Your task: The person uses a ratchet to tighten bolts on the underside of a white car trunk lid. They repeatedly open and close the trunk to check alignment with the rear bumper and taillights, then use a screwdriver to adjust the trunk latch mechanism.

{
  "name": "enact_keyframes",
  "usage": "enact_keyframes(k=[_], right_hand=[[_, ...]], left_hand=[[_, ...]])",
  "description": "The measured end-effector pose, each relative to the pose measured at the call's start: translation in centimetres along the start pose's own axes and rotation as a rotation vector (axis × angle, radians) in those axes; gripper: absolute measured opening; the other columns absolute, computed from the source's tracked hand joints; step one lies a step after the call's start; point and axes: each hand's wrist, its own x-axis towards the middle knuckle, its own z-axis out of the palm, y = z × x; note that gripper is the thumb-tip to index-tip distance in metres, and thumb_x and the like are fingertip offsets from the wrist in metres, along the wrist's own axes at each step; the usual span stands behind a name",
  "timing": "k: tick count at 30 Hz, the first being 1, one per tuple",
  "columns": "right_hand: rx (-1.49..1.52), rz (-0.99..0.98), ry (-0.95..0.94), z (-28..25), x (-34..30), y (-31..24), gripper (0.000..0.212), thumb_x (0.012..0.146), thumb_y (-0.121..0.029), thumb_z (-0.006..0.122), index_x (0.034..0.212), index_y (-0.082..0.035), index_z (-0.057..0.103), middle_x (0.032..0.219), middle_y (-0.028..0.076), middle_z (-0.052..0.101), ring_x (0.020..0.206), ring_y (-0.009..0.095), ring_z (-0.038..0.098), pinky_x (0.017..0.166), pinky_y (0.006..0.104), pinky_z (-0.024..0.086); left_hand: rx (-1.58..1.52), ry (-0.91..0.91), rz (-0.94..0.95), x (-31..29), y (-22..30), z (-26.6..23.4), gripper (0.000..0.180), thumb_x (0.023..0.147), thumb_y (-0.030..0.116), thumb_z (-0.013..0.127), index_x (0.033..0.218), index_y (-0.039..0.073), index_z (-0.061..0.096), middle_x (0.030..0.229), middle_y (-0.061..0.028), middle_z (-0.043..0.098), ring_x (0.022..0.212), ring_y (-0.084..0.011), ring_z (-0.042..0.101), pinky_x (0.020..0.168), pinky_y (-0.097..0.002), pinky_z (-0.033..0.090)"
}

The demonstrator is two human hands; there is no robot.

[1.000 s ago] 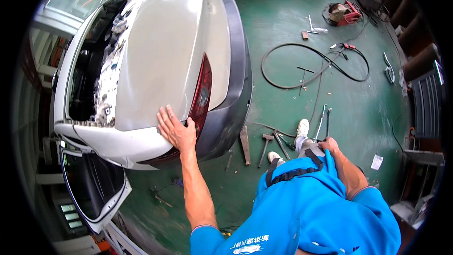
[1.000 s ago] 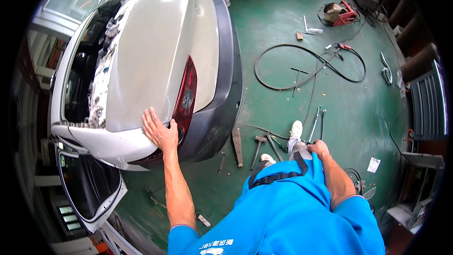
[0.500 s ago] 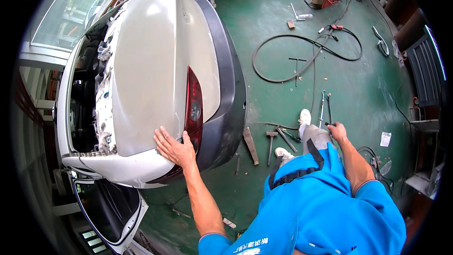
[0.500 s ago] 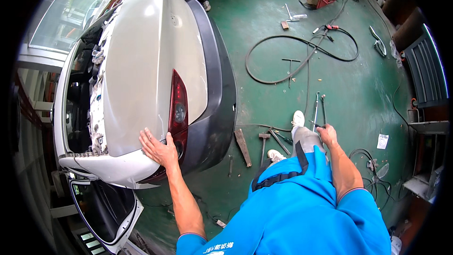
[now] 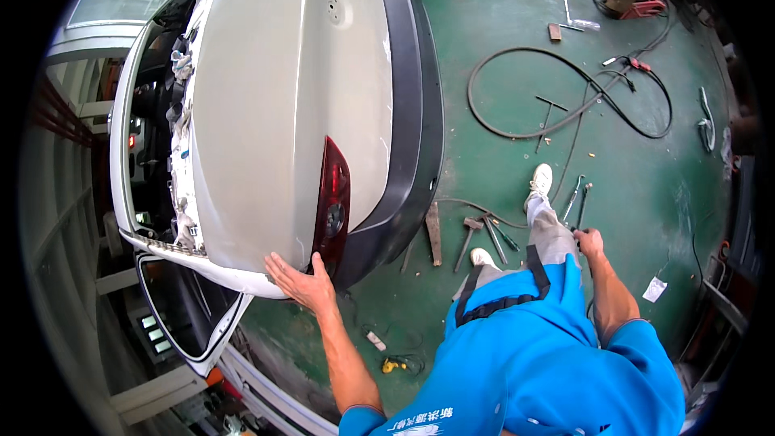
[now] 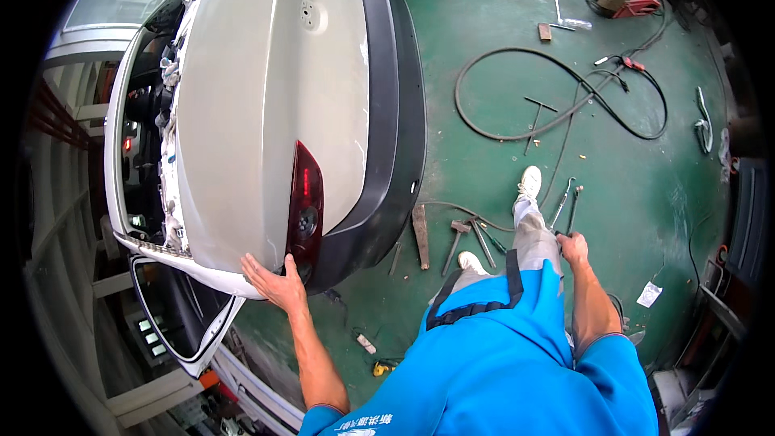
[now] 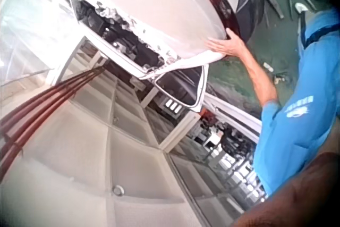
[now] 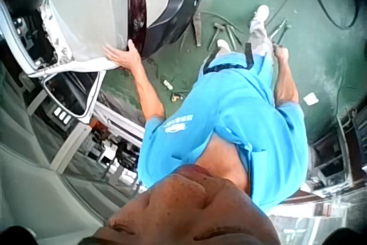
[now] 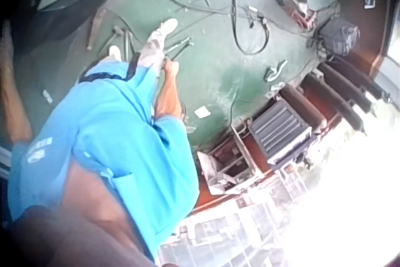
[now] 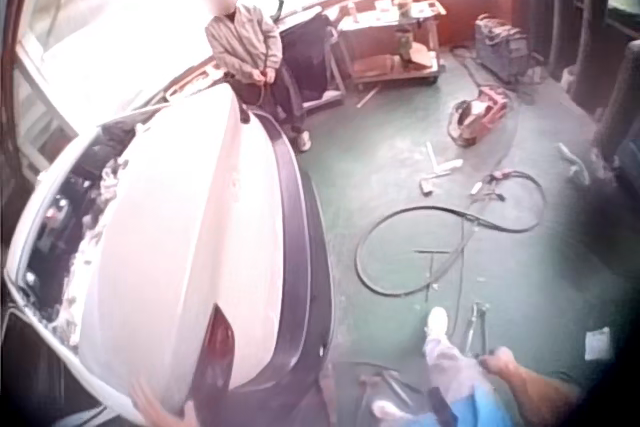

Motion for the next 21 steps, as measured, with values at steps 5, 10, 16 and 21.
enact_keyframes(k=[5, 10, 16, 21], right_hand=[[-0.029, -0.099, -0.087, -6.4, 7.1, -8.1, 0.053, 0.081, -0.040, 0.071, 0.108, 0.004, 0.071, 0.099, 0.027, 0.072, 0.101, 0.040, 0.069, 0.089, 0.0456, 0.052], [-0.041, -0.199, -0.064, -11.6, 11.6, -15.2, 0.054, 0.083, -0.041, 0.069, 0.110, 0.005, 0.070, 0.101, 0.027, 0.071, 0.102, 0.041, 0.068, 0.090, 0.0461, 0.051], [-0.078, -0.195, -0.061, -12.1, 13.2, -19.0, 0.054, 0.083, -0.040, 0.069, 0.110, 0.006, 0.070, 0.095, 0.026, 0.072, 0.098, 0.040, 0.069, 0.089, 0.0456, 0.052], [-0.127, -0.121, -0.154, -11.2, 12.6, -19.7, 0.050, 0.084, -0.039, 0.069, 0.108, 0.005, 0.070, 0.095, 0.026, 0.072, 0.096, 0.039, 0.070, 0.086, 0.0456, 0.053]], left_hand=[[0.078, -0.038, -0.141, 0.3, 1.5, 1.0, 0.098, 0.082, 0.037, 0.080, 0.155, -0.005, 0.028, 0.160, -0.0274, 0.030, 0.148, -0.0430, 0.029, 0.120, -0.0535, 0.026], [0.141, -0.108, -0.192, 1.5, 3.8, 0.6, 0.103, 0.079, 0.036, 0.081, 0.155, -0.007, 0.026, 0.160, -0.0279, 0.029, 0.149, -0.0428, 0.026, 0.122, -0.0520, 0.025], [0.102, -0.119, -0.268, 2.1, 4.1, 0.6, 0.090, 0.077, 0.016, 0.071, 0.153, -0.008, 0.029, 0.159, -0.0272, 0.030, 0.149, -0.0413, 0.027, 0.123, -0.0501, 0.024], [-0.200, 0.020, -0.454, 3.9, 3.6, -0.4, 0.060, 0.076, -0.008, 0.047, 0.136, -0.013, 0.053, 0.140, -0.0279, 0.056, 0.135, -0.0404, 0.051, 0.118, -0.0449, 0.036]])
